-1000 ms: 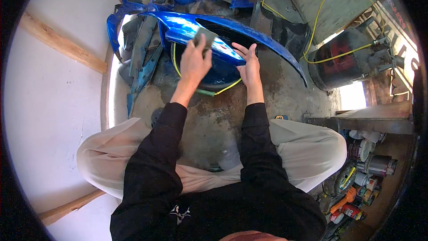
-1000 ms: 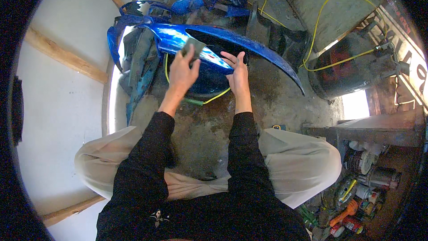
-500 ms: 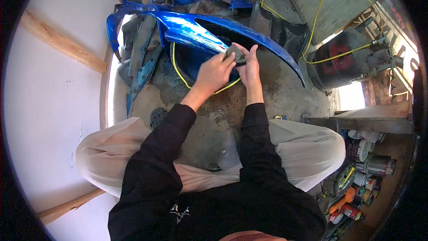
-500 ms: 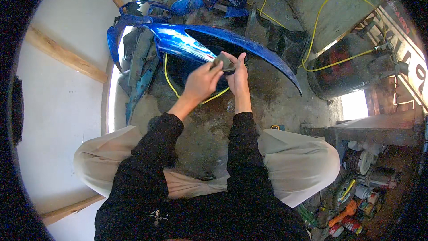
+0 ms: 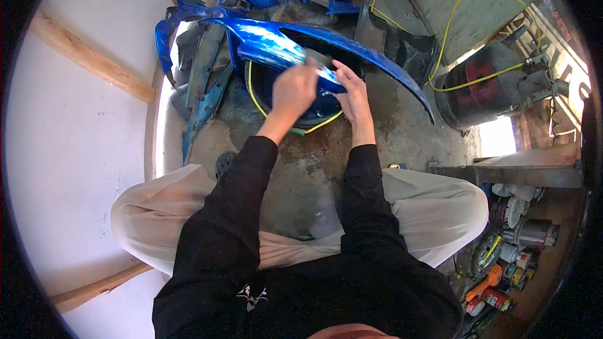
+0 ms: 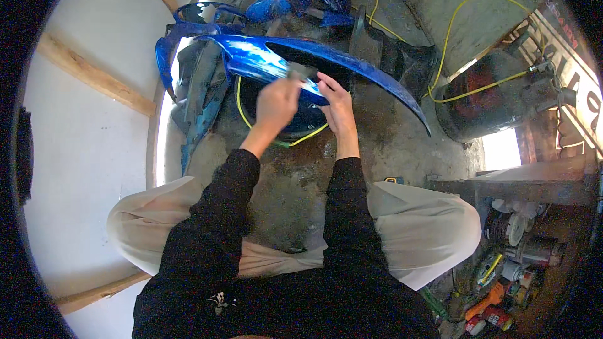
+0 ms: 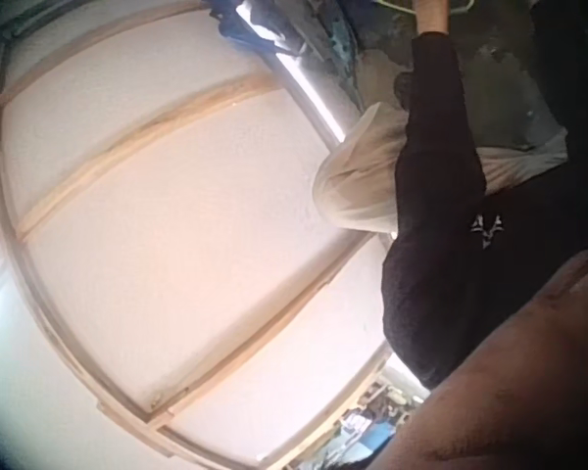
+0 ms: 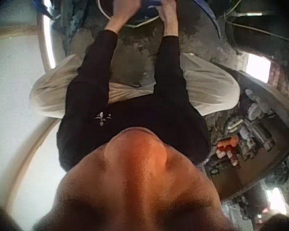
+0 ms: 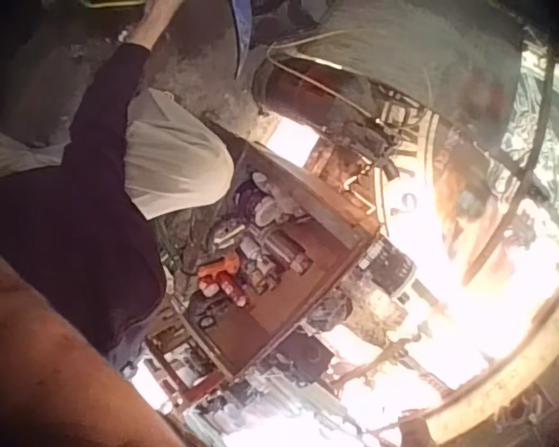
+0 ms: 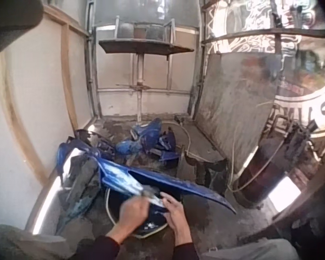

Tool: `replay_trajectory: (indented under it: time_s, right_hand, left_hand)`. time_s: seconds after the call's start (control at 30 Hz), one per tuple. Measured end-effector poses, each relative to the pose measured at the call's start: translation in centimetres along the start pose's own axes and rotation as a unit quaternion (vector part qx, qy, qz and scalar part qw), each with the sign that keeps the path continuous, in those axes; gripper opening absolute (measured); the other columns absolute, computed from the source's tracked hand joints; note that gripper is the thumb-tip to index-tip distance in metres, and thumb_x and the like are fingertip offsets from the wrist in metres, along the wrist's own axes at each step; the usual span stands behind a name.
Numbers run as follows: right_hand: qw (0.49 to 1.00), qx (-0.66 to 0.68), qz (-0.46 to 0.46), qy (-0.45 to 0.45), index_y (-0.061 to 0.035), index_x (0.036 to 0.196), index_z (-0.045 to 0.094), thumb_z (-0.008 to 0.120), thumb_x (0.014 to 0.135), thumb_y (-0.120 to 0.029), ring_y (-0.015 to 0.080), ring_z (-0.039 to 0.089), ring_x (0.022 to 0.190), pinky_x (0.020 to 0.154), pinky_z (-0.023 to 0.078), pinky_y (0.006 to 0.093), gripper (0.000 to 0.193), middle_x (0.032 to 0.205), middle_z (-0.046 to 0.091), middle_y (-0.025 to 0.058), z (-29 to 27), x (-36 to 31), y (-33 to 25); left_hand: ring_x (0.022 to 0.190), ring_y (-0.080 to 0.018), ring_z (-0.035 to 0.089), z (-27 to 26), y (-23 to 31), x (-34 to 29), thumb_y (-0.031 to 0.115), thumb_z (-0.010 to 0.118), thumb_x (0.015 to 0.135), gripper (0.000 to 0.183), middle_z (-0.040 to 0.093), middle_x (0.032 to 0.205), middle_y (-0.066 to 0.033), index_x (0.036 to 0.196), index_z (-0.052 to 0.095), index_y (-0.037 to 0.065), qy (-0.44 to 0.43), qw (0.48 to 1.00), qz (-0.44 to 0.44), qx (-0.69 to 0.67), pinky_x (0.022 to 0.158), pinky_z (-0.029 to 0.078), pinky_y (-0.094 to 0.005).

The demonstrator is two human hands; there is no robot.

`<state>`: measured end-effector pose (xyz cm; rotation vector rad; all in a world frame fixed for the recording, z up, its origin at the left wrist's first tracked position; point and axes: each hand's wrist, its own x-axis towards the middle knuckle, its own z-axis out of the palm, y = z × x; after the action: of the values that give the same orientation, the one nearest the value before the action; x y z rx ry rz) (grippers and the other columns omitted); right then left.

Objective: The person wet sands a motorcycle fairing with sandpaper by hand over a bucket of water.

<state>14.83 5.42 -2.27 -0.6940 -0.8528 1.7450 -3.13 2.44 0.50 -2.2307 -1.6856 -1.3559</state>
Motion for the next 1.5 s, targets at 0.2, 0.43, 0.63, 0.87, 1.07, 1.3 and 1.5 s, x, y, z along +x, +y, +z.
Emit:
replay_trajectory:
  time_s: [0.2, 0.43, 0.63, 0.87, 1.07, 1.3, 1.5]
  right_hand:
    - [1.000, -0.010, 0.012, -0.027, -0.0062, 0.153, 0.052, 0.075, 0.098, -0.013, 0.0228, 0.065, 0.120, 0.104, 0.051, 0.0467, 0.059, 0.135, 0.069, 0.0130, 0.6, 0.0, -0.2]
    - [0.999, 0.007, 0.016, -0.043, -0.0064, 0.155, 0.050, 0.074, 0.098, -0.012, 0.0244, 0.065, 0.123, 0.106, 0.051, 0.0479, 0.062, 0.138, 0.067, 0.0144, -0.9, -0.1, -0.2]
    - [0.999, 0.000, 0.016, -0.044, -0.0063, 0.155, 0.050, 0.074, 0.099, -0.012, 0.0247, 0.066, 0.121, 0.105, 0.053, 0.0477, 0.062, 0.137, 0.067, 0.0146, 0.3, 0.1, 0.1]
    - [0.999, -0.016, 0.030, -0.037, -0.0053, 0.155, 0.050, 0.074, 0.098, -0.014, 0.0230, 0.065, 0.121, 0.109, 0.048, 0.0482, 0.063, 0.140, 0.065, 0.0141, 0.6, 0.0, -0.2]
    - [0.999, 0.003, 0.023, -0.031, -0.0035, 0.153, 0.052, 0.070, 0.100, -0.008, 0.0236, 0.067, 0.119, 0.105, 0.054, 0.0438, 0.057, 0.135, 0.066, 0.0144, -1.2, -0.4, -0.5]
    - [0.999, -0.002, 0.026, -0.034, -0.0026, 0.153, 0.052, 0.069, 0.099, -0.006, 0.0226, 0.066, 0.119, 0.103, 0.055, 0.0438, 0.057, 0.136, 0.065, 0.0143, 0.7, -0.1, -0.2]
    - [0.999, 0.005, 0.023, -0.042, -0.0039, 0.152, 0.053, 0.071, 0.099, -0.008, 0.0216, 0.066, 0.118, 0.104, 0.054, 0.0425, 0.056, 0.134, 0.065, 0.0127, -1.2, 0.1, 0.0]
  left_hand:
    - [0.070, -0.0392, 0.069, -2.5, -5.3, 2.3, 0.023, 0.055, 0.106, 0.029, 0.070, 0.080, -0.0179, 0.096, 0.072, 0.003, 0.108, 0.981, -0.111, 0.115, 0.064, 0.055, -0.0490]
    - [0.072, -0.0331, 0.072, -1.1, -3.5, -0.5, 0.021, 0.059, 0.104, 0.025, 0.070, 0.082, -0.0143, 0.110, 0.074, 0.002, 0.012, 0.994, 0.106, 0.017, 0.062, 0.057, -0.0437]
    - [0.069, -0.0407, 0.069, -2.5, -6.3, 1.6, 0.026, 0.056, 0.106, 0.034, 0.071, 0.077, -0.0194, 0.090, 0.076, 0.004, 0.073, 0.991, -0.080, 0.084, 0.064, 0.054, -0.0510]
    - [0.065, -0.0398, 0.069, -4.5, -8.0, 3.1, 0.024, 0.059, 0.104, 0.033, 0.071, 0.073, -0.0196, 0.085, 0.074, 0.003, 0.125, 0.980, -0.137, 0.078, 0.061, 0.055, -0.0507]
    - [0.061, -0.0361, 0.068, 0.4, -0.3, 0.1, 0.020, 0.069, 0.097, 0.025, 0.069, 0.070, -0.0165, 0.076, 0.072, 0.006, 0.048, 0.998, 0.039, 0.000, 0.058, 0.054, -0.0478]
    - [0.061, -0.0431, 0.068, -4.1, -7.4, 3.8, 0.028, 0.060, 0.103, 0.039, 0.070, 0.071, -0.0222, 0.075, 0.072, 0.004, 0.129, 0.972, -0.156, 0.122, 0.055, 0.053, -0.0512]
    - [0.060, -0.0355, 0.067, 1.3, 1.1, -0.6, 0.025, 0.065, 0.100, 0.029, 0.070, 0.072, -0.0155, 0.079, 0.076, 0.008, -0.003, 0.998, 0.062, 0.018, 0.056, 0.053, -0.0476]
